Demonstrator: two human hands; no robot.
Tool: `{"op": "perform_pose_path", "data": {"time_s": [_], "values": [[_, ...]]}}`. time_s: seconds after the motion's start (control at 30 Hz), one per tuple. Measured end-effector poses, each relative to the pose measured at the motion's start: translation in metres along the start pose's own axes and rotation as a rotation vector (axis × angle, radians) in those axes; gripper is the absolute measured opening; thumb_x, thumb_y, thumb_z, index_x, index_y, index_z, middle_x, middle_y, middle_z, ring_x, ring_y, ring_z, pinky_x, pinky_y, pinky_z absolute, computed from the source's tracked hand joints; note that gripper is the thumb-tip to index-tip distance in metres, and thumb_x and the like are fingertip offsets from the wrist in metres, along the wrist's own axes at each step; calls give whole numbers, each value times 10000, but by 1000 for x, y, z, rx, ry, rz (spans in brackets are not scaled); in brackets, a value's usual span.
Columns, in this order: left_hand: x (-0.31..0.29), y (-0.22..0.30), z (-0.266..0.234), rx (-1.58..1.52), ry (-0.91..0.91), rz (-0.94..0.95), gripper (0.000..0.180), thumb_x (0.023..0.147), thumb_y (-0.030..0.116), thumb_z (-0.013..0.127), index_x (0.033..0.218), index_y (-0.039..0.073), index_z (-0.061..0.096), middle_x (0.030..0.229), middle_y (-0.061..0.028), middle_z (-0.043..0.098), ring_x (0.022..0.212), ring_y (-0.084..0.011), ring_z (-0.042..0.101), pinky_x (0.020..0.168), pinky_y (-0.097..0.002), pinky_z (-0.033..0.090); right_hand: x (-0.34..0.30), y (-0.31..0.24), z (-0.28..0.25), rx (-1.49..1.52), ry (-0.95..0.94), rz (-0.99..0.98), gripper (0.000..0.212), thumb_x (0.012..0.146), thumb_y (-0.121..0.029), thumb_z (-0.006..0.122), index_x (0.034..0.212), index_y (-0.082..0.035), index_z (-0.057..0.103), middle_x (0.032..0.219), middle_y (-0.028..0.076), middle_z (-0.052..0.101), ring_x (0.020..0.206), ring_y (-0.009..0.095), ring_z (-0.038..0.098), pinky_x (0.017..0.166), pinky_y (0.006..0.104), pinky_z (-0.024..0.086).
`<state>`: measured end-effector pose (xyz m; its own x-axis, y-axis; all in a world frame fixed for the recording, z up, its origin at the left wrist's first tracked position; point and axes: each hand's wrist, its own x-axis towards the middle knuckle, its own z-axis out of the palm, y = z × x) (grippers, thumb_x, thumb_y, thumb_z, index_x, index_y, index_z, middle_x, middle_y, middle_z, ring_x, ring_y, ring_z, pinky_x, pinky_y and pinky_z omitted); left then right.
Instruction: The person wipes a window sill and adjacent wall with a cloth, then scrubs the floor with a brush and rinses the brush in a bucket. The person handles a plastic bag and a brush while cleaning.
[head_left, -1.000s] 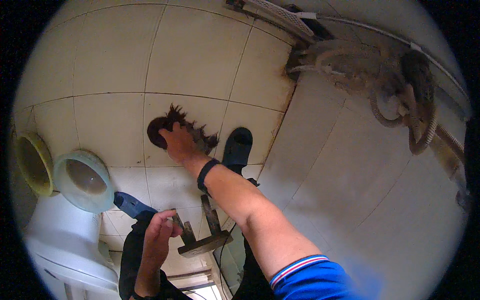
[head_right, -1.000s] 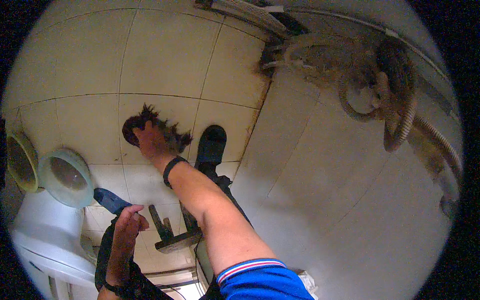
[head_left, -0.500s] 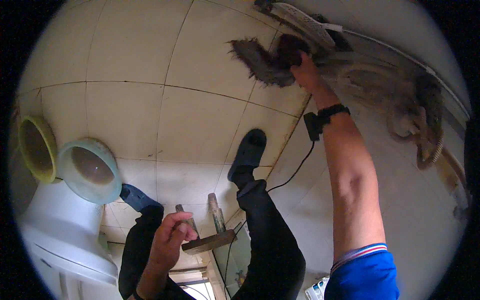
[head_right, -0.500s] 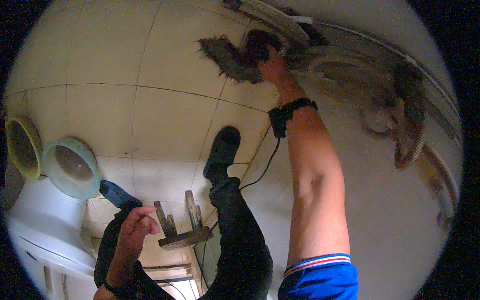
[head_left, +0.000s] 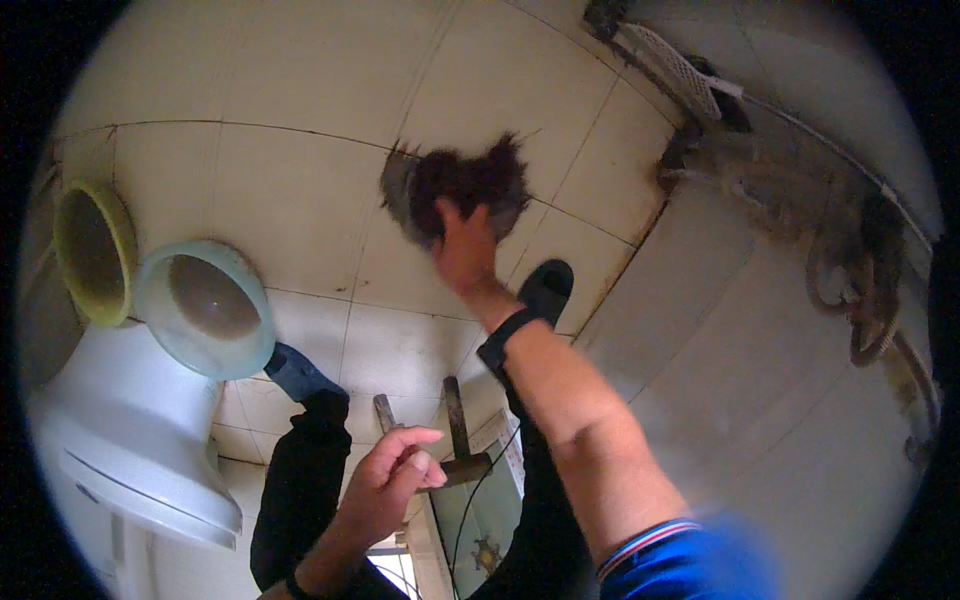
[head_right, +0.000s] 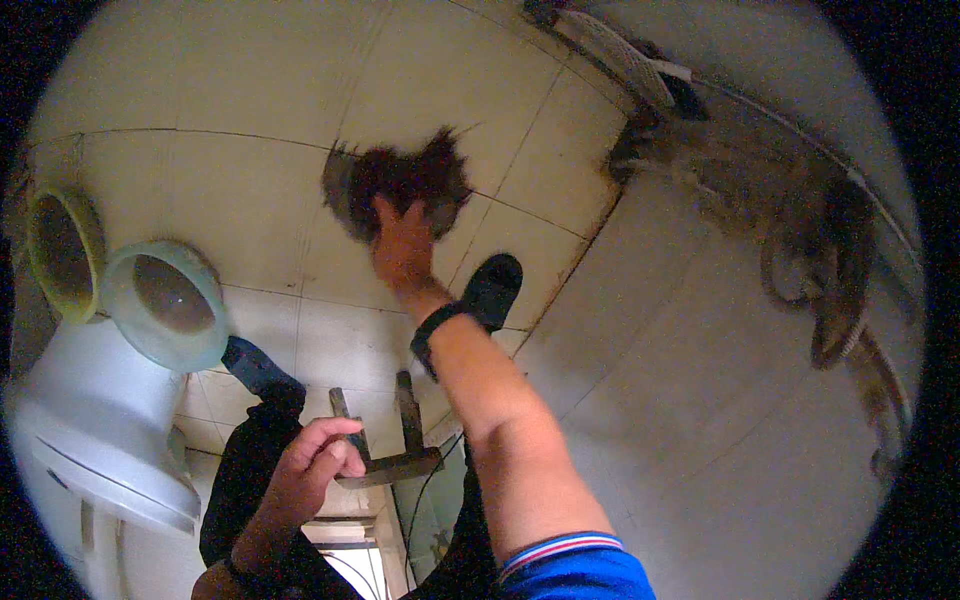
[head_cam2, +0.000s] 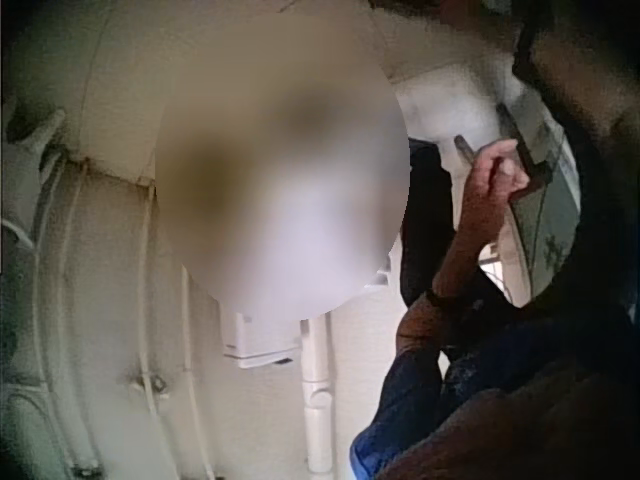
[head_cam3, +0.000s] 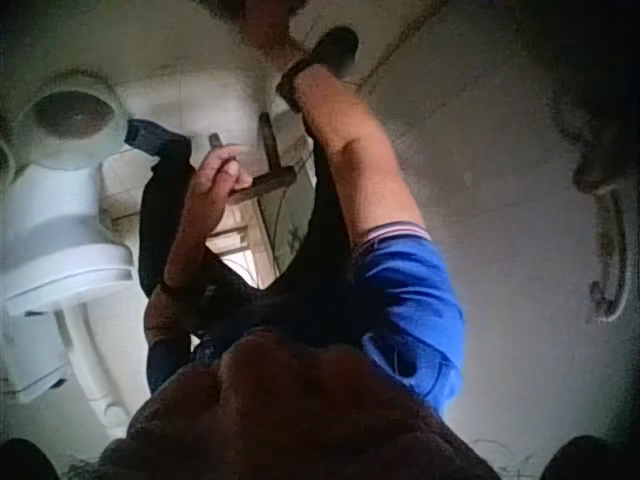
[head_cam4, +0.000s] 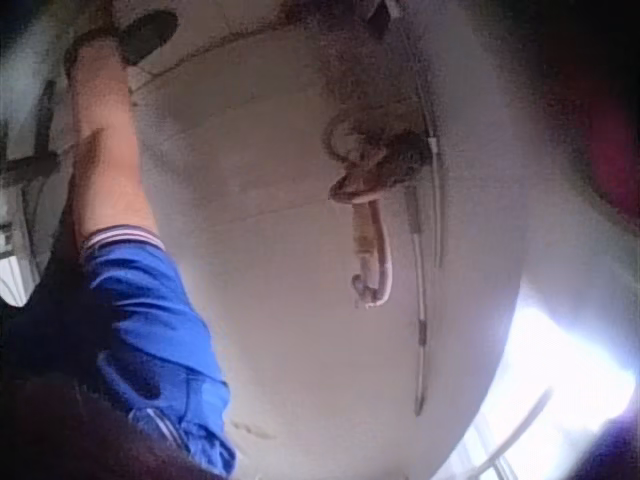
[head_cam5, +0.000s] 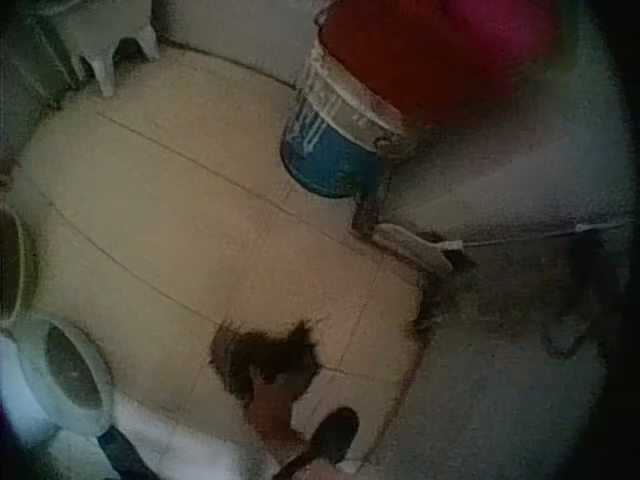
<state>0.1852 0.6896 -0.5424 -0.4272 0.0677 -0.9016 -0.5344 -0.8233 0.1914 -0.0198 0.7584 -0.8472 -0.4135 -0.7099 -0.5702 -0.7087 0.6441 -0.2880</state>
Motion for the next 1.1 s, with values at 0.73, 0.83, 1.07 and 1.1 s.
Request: {"op": "perform_pose_path", "data": {"time_s": [0.73, 0.83, 1.07, 1.1], "values": [[0, -44, -32, -184, 78, 145, 316, 1116, 225, 511, 1379, 68, 585, 1028, -43, 676, 917, -127, 635, 844, -279, 522, -114, -9, -253, 399, -292, 108, 457, 847, -115, 623, 1297, -37, 612, 1170, 160, 723, 1140, 280, 675, 1001, 406, 539], [-7, -33, -28, -142, 88, 182, 316, 1104, 176, 485, 1374, 43, 582, 984, -50, 679, 914, -129, 626, 857, -286, 507, -47, 40, -226, 118, -242, 166, 698, 872, -220, 670, 1527, -113, 455, 1376, 257, 602, 1290, 371, 591, 1080, 447, 505], [-32, -27, -29, 68, 113, 146, 304, 1091, 119, 486, 1359, 9, 579, 1008, -104, 702, 943, -157, 675, 898, -330, 554, 56, 62, -98, -63, 21, 323, 991, 803, -433, 821, 1617, -153, 329, 1555, 317, 380, 1418, 535, 393, 1156, 604, 395], [-32, -27, -26, 52, 100, 168, 303, 1085, 103, 478, 1355, 6, 575, 994, -110, 698, 921, -157, 667, 882, -331, 551, 55, 58, -77, -102, 77, 313, 948, 814, -427, 810, 1603, -176, 350, 1534, 295, 405, 1405, 529, 403, 1146, 605, 410]]}}
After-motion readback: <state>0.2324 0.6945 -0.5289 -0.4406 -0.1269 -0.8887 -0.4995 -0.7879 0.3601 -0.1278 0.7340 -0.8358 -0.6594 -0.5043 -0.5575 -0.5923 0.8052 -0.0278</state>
